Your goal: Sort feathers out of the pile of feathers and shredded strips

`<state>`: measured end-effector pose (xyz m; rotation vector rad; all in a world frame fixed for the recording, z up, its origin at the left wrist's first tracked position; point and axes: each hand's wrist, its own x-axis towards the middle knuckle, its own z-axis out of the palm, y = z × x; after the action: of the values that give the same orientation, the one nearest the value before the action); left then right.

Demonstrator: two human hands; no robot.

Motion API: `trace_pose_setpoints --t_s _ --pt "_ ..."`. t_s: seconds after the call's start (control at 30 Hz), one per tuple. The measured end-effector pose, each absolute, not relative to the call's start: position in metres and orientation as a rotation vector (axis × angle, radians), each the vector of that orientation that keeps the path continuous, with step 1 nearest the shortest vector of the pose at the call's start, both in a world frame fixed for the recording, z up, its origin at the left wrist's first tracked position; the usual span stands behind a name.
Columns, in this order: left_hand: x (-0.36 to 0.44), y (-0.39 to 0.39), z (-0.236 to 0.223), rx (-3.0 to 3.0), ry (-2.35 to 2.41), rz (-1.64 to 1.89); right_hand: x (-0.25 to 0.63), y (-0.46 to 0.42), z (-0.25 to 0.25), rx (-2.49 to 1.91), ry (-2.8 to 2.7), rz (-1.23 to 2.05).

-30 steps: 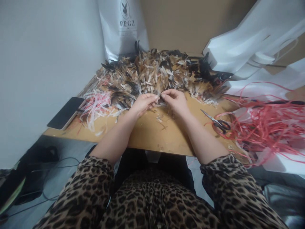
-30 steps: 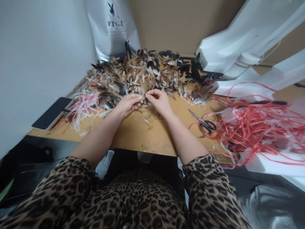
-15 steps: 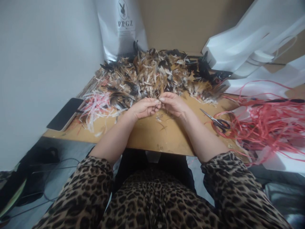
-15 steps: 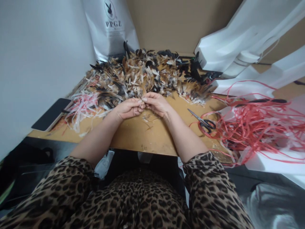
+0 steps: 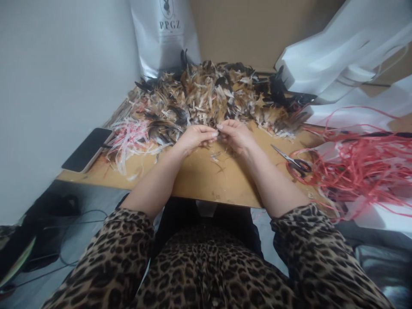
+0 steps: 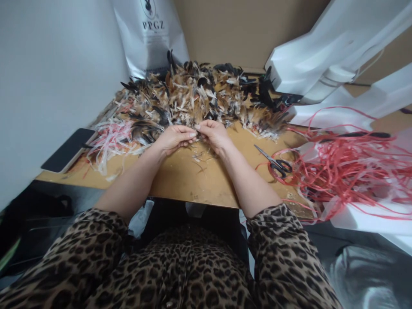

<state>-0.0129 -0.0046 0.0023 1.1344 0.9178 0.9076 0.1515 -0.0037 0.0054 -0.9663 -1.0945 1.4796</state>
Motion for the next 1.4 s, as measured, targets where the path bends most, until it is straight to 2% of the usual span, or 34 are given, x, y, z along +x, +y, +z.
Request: trace_pose_setpoints --t_s 0.23,0.47,0.67,0.73,0.87,1.03,1.2,1.4 --pt "-0.014 -0.002 0.002 1.123 0.923 0.944 0.158 -0.005 0.009 -1.108 -1.327 1.292" --pt "-0.017 0.002 0.002 1.047 0.946 1.031 0.179 -0.022 0.033 -1.278 -2.266 1.241" --pt "-0.018 0.001 0.003 1.026 0.939 0.998 0.154 -0.043 0.037 -1.490 -2.691 0.757" --pt "-0.018 0.001 0.003 1.012 0.940 0.983 0.148 -0.046 0.037 -1.506 -2.748 0.685" --pt "-0.018 0.001 0.004 0.964 0.903 0.976 0.156 -0.039 0.038 -1.330 -2.554 1.022" --pt "-0.020 0.001 0.007 0.800 0.796 0.966 0.178 -0.022 0.038 -1.074 -1.781 1.358" --pt "-0.020 -0.004 0.013 0.703 0.687 0.813 0.167 -0.011 0.022 -0.863 -1.315 1.316" --pt "-0.019 -0.010 0.013 0.646 0.614 0.726 0.151 -0.007 0.009 -0.848 -1.215 1.207"
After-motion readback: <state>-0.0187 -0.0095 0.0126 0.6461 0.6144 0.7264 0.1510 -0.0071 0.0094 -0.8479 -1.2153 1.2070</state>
